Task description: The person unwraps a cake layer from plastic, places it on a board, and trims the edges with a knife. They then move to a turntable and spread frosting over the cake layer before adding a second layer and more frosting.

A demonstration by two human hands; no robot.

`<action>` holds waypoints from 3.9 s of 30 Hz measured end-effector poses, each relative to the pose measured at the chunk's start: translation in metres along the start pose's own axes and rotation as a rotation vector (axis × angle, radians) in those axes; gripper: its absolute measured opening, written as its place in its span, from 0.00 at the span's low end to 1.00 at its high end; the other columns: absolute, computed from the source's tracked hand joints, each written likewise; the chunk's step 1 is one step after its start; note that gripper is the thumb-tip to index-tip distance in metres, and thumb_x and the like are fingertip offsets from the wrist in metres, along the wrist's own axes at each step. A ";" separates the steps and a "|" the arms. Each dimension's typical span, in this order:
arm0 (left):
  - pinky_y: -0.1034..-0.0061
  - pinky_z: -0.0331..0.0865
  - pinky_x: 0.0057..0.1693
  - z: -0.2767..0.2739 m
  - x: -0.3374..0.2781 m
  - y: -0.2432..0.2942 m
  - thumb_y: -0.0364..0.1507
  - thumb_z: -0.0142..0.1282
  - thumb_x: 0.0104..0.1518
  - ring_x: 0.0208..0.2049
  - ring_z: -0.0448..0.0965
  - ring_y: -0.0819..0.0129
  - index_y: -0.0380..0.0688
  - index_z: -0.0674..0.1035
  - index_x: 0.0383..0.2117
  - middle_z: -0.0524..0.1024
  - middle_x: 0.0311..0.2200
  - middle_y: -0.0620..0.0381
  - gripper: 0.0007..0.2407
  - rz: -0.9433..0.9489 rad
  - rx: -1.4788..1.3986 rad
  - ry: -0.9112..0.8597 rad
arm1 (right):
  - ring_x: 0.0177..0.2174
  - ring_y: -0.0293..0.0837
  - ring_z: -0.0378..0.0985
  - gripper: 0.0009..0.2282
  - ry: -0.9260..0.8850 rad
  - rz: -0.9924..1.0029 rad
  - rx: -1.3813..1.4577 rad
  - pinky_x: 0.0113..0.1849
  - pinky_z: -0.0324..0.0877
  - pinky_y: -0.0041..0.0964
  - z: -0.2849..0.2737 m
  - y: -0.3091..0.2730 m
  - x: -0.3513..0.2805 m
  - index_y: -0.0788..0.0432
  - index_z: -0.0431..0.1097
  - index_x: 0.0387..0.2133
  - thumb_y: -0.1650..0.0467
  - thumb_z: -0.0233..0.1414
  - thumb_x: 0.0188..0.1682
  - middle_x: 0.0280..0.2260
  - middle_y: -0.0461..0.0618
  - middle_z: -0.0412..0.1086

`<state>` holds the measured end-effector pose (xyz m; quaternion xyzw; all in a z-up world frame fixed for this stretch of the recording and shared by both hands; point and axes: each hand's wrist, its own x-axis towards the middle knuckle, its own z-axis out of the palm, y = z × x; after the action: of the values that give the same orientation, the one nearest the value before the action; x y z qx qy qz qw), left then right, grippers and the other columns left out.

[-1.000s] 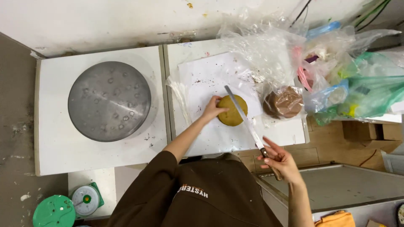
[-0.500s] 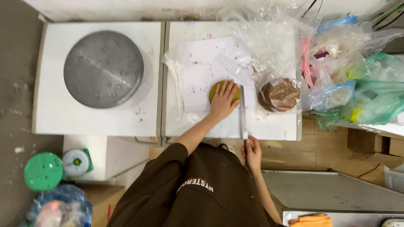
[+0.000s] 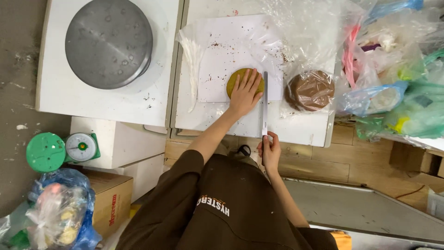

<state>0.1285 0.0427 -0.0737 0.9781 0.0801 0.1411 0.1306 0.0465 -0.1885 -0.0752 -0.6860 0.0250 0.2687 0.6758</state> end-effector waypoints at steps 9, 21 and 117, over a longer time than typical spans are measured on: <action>0.52 0.44 0.75 -0.005 -0.004 0.003 0.41 0.47 0.68 0.75 0.48 0.56 0.47 0.60 0.71 0.51 0.74 0.56 0.27 0.011 -0.029 0.056 | 0.15 0.33 0.61 0.11 0.006 -0.019 -0.008 0.18 0.58 0.29 0.015 -0.008 0.021 0.62 0.64 0.50 0.68 0.46 0.60 0.18 0.47 0.66; 0.50 0.43 0.75 0.004 -0.003 -0.001 0.40 0.46 0.68 0.74 0.49 0.55 0.47 0.61 0.70 0.52 0.73 0.55 0.25 0.005 -0.024 0.067 | 0.15 0.32 0.61 0.09 -0.007 -0.108 -0.166 0.17 0.56 0.29 0.044 0.006 0.045 0.61 0.64 0.48 0.69 0.44 0.60 0.17 0.46 0.65; 0.75 0.75 0.51 -0.190 -0.222 -0.313 0.33 0.59 0.61 0.43 0.83 0.66 0.42 0.81 0.47 0.84 0.42 0.55 0.12 -0.616 -0.909 0.007 | 0.47 0.58 0.73 0.12 0.281 -0.654 -0.793 0.46 0.71 0.46 0.137 -0.038 0.096 0.59 0.74 0.48 0.75 0.56 0.50 0.56 0.59 0.66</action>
<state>-0.1758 0.3426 -0.0410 0.7541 0.2941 0.1198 0.5749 0.0977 -0.0249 -0.0707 -0.8902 -0.2031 -0.0617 0.4031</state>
